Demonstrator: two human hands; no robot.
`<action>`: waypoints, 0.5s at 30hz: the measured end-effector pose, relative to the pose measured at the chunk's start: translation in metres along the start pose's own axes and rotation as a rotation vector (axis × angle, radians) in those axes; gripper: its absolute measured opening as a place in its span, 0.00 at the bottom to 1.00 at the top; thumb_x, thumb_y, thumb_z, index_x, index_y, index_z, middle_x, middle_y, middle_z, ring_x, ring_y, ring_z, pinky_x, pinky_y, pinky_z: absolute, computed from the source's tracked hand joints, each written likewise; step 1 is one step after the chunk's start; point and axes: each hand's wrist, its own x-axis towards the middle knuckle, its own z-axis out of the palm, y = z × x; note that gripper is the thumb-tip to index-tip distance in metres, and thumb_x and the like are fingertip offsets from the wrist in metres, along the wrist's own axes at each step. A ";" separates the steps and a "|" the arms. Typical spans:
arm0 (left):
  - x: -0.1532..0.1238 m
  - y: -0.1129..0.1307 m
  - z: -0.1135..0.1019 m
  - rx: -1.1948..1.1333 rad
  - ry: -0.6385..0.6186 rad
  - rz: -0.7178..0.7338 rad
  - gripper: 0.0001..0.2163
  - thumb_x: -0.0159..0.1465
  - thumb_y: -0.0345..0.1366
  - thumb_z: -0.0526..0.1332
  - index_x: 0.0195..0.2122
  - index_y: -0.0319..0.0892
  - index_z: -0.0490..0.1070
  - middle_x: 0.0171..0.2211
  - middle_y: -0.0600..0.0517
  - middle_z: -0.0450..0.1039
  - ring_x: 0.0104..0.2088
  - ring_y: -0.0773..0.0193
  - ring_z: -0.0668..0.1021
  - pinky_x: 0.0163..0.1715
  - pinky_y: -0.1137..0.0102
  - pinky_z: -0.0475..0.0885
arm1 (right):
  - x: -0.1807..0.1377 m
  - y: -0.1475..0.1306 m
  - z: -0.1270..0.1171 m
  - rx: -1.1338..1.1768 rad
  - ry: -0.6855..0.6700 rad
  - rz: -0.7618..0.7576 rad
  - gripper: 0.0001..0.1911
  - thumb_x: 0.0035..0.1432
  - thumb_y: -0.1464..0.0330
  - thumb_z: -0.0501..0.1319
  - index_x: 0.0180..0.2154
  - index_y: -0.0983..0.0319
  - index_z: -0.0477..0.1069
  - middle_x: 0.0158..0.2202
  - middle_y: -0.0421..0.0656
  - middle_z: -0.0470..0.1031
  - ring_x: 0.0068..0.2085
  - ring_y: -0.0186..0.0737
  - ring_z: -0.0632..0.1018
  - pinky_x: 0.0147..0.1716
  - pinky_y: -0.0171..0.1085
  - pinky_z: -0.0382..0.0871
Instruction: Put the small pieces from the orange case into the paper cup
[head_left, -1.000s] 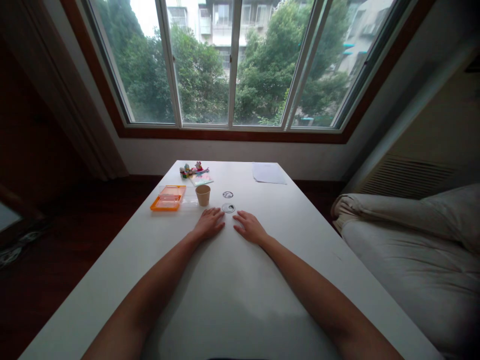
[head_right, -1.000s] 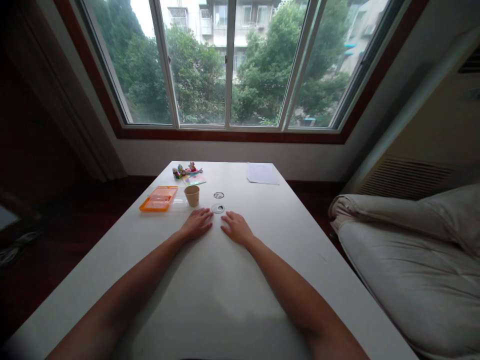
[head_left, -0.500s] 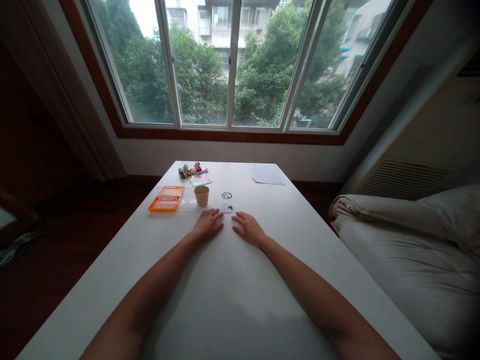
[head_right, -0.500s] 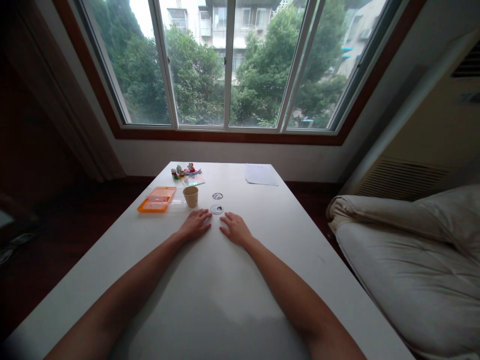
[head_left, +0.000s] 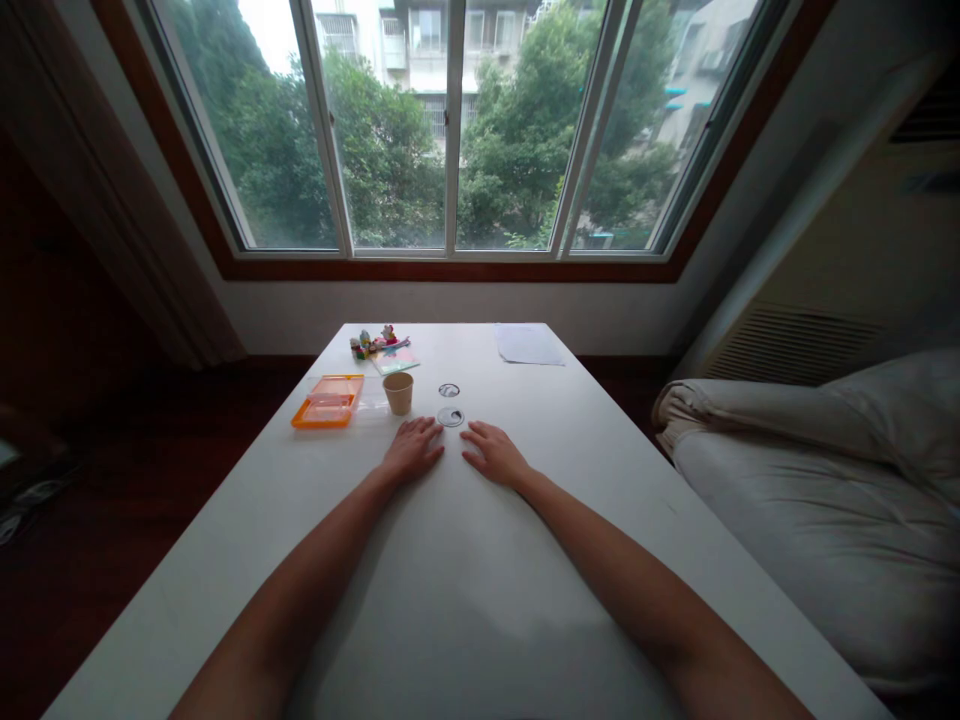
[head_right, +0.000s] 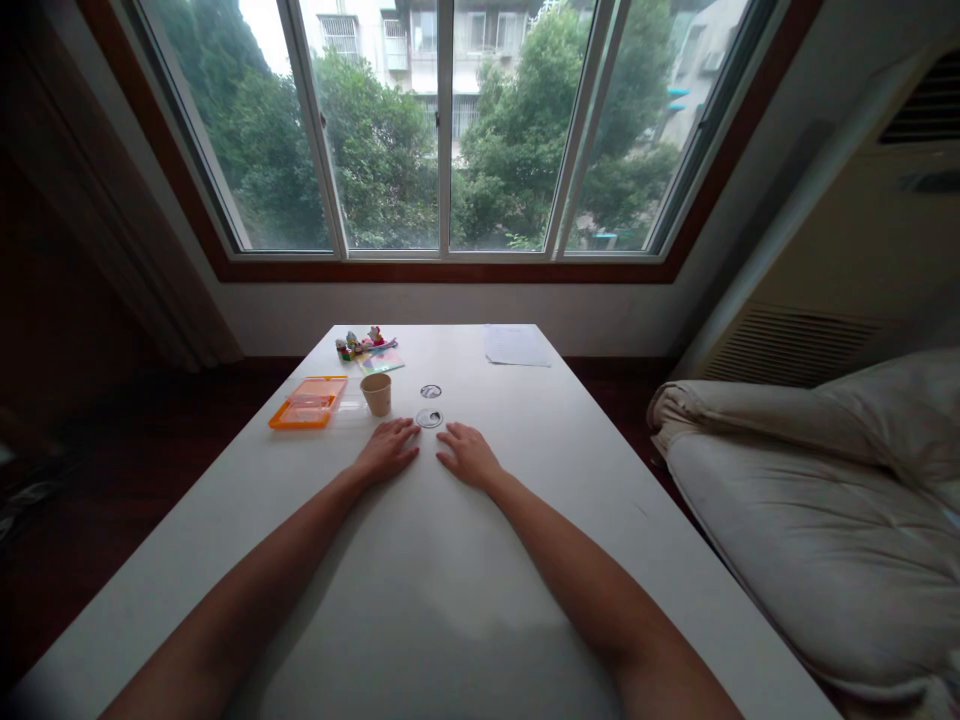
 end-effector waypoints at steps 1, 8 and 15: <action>0.000 -0.001 0.000 0.000 -0.002 -0.001 0.25 0.71 0.48 0.55 0.67 0.46 0.65 0.69 0.44 0.60 0.69 0.49 0.62 0.70 0.52 0.56 | 0.000 0.000 0.000 0.000 0.001 0.002 0.24 0.68 0.56 0.59 0.62 0.56 0.71 0.67 0.50 0.66 0.68 0.51 0.66 0.67 0.53 0.59; 0.000 -0.001 -0.001 0.007 -0.007 0.004 0.25 0.71 0.48 0.54 0.67 0.46 0.65 0.70 0.43 0.59 0.69 0.49 0.62 0.70 0.52 0.55 | 0.000 -0.001 -0.002 0.004 0.001 -0.005 0.25 0.68 0.56 0.59 0.62 0.56 0.71 0.67 0.50 0.66 0.68 0.52 0.66 0.67 0.53 0.59; 0.000 -0.003 0.005 0.003 -0.131 -0.023 0.29 0.72 0.51 0.50 0.72 0.47 0.55 0.74 0.45 0.49 0.73 0.46 0.53 0.71 0.46 0.48 | 0.001 0.000 -0.001 -0.001 0.002 -0.009 0.25 0.68 0.56 0.58 0.62 0.57 0.71 0.67 0.51 0.66 0.68 0.52 0.66 0.67 0.53 0.59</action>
